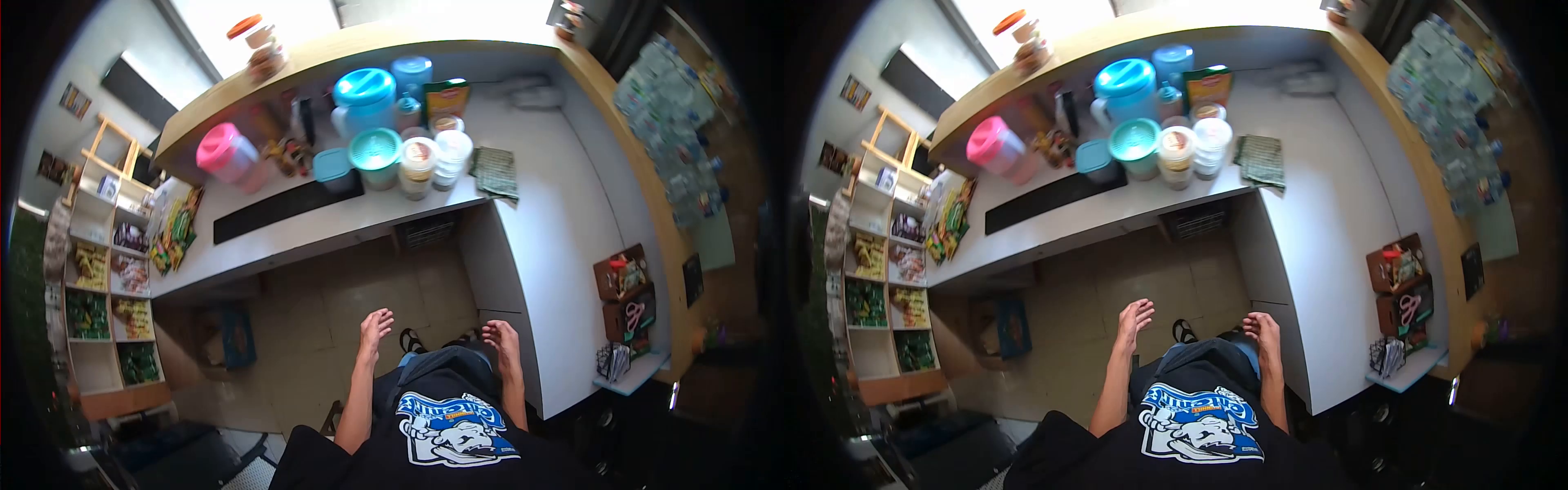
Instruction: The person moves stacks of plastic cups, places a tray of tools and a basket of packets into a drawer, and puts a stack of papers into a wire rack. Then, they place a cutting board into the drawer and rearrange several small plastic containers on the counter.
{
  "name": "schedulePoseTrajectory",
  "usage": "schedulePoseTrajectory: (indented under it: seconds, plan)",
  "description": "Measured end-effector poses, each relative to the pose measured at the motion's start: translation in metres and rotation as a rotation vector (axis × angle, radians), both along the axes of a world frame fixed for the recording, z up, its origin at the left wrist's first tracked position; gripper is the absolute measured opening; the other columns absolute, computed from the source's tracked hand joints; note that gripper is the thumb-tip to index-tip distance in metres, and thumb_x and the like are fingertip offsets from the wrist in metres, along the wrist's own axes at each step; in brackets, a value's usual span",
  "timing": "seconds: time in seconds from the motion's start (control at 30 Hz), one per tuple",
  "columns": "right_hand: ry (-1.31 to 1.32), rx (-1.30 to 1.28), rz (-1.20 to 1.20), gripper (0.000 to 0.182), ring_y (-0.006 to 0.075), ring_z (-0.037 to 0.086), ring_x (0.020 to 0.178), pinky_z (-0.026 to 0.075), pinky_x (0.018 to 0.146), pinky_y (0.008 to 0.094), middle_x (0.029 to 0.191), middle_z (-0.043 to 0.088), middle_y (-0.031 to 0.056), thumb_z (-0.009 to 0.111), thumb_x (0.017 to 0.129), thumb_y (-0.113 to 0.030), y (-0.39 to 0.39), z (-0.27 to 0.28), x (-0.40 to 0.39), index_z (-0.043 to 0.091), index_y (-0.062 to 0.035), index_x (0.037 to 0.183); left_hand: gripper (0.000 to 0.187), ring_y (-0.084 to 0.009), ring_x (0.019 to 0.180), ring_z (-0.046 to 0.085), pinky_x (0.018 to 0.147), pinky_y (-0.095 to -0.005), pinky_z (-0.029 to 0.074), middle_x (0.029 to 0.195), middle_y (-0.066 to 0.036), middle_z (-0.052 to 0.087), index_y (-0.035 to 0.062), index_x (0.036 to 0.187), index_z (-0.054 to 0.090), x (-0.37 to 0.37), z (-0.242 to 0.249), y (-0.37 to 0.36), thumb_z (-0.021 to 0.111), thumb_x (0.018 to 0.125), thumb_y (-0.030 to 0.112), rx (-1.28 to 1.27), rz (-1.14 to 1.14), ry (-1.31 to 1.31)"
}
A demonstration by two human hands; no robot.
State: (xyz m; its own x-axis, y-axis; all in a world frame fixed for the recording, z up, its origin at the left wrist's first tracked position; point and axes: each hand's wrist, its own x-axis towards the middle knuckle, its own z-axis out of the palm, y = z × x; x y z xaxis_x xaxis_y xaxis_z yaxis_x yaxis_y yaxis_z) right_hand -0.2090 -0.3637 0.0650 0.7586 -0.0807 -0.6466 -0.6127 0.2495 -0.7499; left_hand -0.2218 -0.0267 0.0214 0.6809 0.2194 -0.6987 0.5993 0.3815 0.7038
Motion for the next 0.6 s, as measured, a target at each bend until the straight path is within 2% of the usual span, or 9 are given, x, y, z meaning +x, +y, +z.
schedulePoseTrajectory:
  seconds: [0.13,0.23,0.5,0.6]
  plan:
    - [0.010,-0.033,0.315,0.030,0.0132,0.065,0.085,0.052,0.077,0.0271,0.096,0.070,0.0078,0.050,0.103,-0.029,0.052,0.015,0.028,0.063,-0.0029,0.112,0.039,-0.0193,0.107,0.065,0.085,-0.0297,0.050,0.121,-0.011,0.067,0.0033,0.124,0.060,-0.008,0.014,0.039,0.046,0.100,0.031,0.028,0.143,-0.029]
    - [0.002,-0.046,0.420,0.029,0.0127,0.065,0.086,0.052,0.077,0.0267,0.098,0.070,0.0070,0.048,0.104,-0.027,0.077,0.019,0.053,0.063,-0.0035,0.113,0.040,-0.0199,0.108,0.065,0.087,-0.0304,0.050,0.121,-0.012,0.067,0.0028,0.126,0.059,-0.001,0.019,0.051,0.046,0.101,0.032,0.025,0.203,-0.059]
    - [-0.108,-0.061,0.553,0.026,0.0128,0.064,0.088,0.051,0.080,0.0270,0.101,0.070,0.0067,0.050,0.103,-0.024,0.132,0.025,0.149,0.063,-0.0033,0.113,0.042,-0.0213,0.112,0.063,0.092,-0.0319,0.048,0.124,-0.013,0.065,0.0018,0.128,0.058,0.064,0.044,0.054,0.047,0.101,0.032,0.035,0.259,-0.182]
    - [-0.232,-0.132,0.535,0.024,0.0124,0.064,0.089,0.050,0.079,0.0260,0.101,0.069,0.0069,0.057,0.100,-0.023,0.155,0.033,0.185,0.063,-0.0029,0.113,0.043,-0.0206,0.112,0.063,0.093,-0.0323,0.048,0.125,-0.013,0.065,0.0017,0.127,0.059,0.097,0.059,0.055,0.049,0.102,0.034,0.045,0.245,-0.225]
